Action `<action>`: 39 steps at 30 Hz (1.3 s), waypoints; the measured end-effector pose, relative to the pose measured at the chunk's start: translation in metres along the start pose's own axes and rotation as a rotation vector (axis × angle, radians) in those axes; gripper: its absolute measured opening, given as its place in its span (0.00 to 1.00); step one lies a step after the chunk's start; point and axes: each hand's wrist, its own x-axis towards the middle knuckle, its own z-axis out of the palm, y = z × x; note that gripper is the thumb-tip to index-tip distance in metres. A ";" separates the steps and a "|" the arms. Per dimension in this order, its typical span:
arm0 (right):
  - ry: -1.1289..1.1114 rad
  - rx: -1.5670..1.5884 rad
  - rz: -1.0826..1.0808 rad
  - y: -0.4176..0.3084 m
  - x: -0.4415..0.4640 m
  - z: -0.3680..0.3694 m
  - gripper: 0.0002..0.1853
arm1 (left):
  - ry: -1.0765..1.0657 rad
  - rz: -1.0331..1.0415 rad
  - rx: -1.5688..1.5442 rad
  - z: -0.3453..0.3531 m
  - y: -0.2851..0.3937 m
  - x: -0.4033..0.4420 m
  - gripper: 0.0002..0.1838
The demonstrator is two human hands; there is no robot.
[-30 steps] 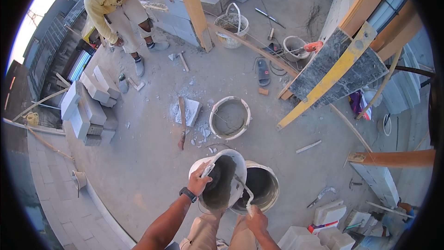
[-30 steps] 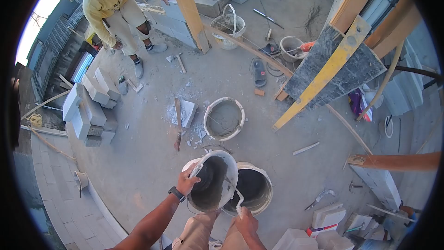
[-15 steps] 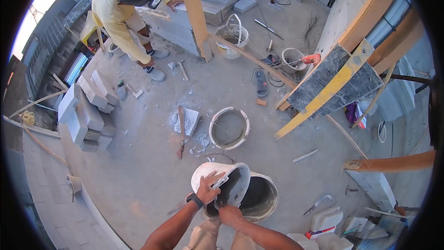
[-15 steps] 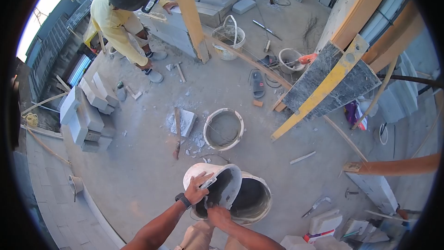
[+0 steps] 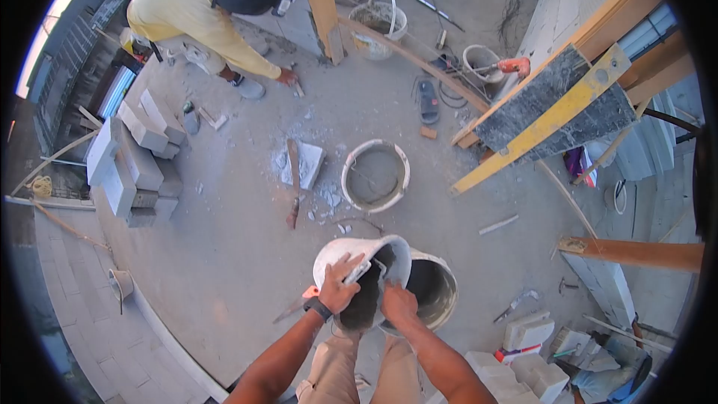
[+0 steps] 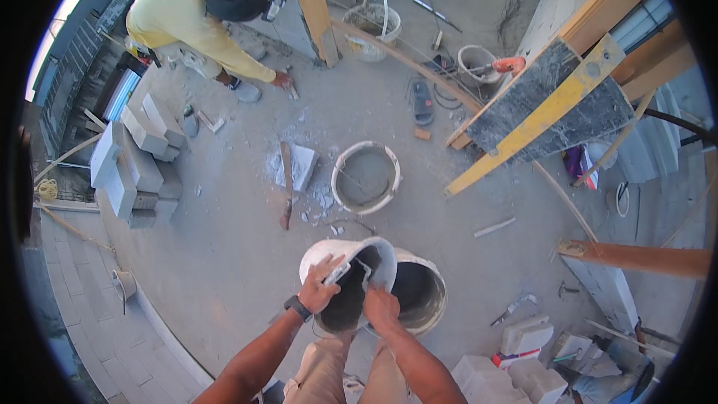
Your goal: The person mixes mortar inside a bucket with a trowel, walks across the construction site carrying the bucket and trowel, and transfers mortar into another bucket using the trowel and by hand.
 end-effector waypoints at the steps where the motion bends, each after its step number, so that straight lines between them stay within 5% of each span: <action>1: -0.006 -0.013 0.001 -0.005 0.009 0.006 0.20 | -0.029 0.019 0.039 0.000 0.001 -0.001 0.42; 11: -0.180 -0.109 -0.317 -0.012 -0.036 0.037 0.18 | 0.027 -0.037 0.010 0.003 -0.009 0.013 0.39; 17: -0.064 -0.025 0.001 0.013 -0.036 -0.009 0.17 | 0.041 -0.032 -0.010 0.000 0.007 0.002 0.40; 24: 0.052 0.080 0.077 0.001 0.012 0.029 0.19 | 0.050 0.024 0.104 0.017 0.015 -0.012 0.38; 27: -0.034 0.113 0.141 -0.005 0.003 0.036 0.16 | 0.071 0.008 0.082 0.022 0.020 -0.015 0.37; 29: -0.221 0.082 0.059 -0.006 0.001 0.042 0.18 | 0.067 0.025 0.110 0.023 0.017 -0.016 0.37; 36: -0.346 0.250 -0.135 0.016 -0.021 0.061 0.22 | 0.123 0.030 0.048 0.025 0.012 -0.018 0.36; 39: -0.466 0.629 -0.197 0.015 -0.027 0.035 0.23 | 0.114 0.027 0.090 0.032 0.015 -0.020 0.36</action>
